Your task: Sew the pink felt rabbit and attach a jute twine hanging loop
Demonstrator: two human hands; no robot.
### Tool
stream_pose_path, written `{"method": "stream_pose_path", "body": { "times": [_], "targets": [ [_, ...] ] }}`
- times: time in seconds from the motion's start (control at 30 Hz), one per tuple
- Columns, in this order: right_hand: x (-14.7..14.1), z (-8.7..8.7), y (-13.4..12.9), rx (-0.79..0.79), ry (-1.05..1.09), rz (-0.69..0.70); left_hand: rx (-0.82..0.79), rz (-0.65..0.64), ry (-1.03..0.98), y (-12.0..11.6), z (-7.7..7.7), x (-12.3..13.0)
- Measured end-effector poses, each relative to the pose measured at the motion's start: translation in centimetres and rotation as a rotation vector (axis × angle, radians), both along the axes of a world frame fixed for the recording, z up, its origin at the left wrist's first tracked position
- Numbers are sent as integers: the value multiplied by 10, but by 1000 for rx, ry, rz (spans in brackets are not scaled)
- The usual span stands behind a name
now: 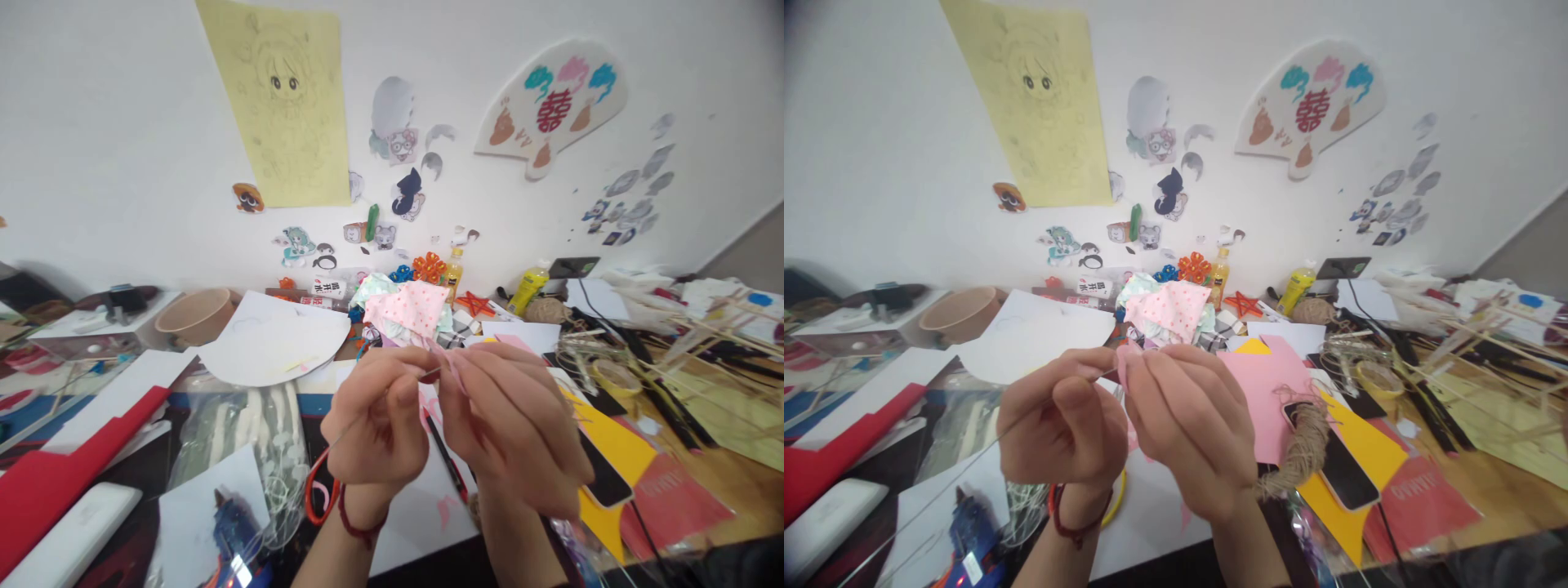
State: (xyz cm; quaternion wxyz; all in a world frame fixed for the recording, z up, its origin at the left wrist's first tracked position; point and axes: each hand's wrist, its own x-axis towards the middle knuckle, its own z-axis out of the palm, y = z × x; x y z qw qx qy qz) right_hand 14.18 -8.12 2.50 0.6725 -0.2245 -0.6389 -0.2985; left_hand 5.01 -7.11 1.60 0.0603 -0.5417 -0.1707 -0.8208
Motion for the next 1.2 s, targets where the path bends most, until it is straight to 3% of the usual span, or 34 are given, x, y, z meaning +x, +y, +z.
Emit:
{"method": "stream_pose_path", "body": {
  "times": [0.07, 0.17, 0.33, 0.53, 0.87, 1.2],
  "targets": [
    [-4, 4, 5, 7, 116, 105, 18, 30, -17, 2, 1, 1],
    [-11, 7, 7, -109, 227, 249, -34, 52, -59, 0, 2, -1],
    [-15, 4, -1, -322, 291, 345, -180, 38, -39, -13, 4, -8],
    [-17, 4, -9, -382, 336, 540, -119, 81, -89, -17, 7, -6],
    [-13, 3, -15, -463, 397, 665, -27, 104, 67, -18, 6, -10],
    [-14, 6, -20, -488, 439, 724, 36, 104, 62, -15, 5, -10]
  ]
}}
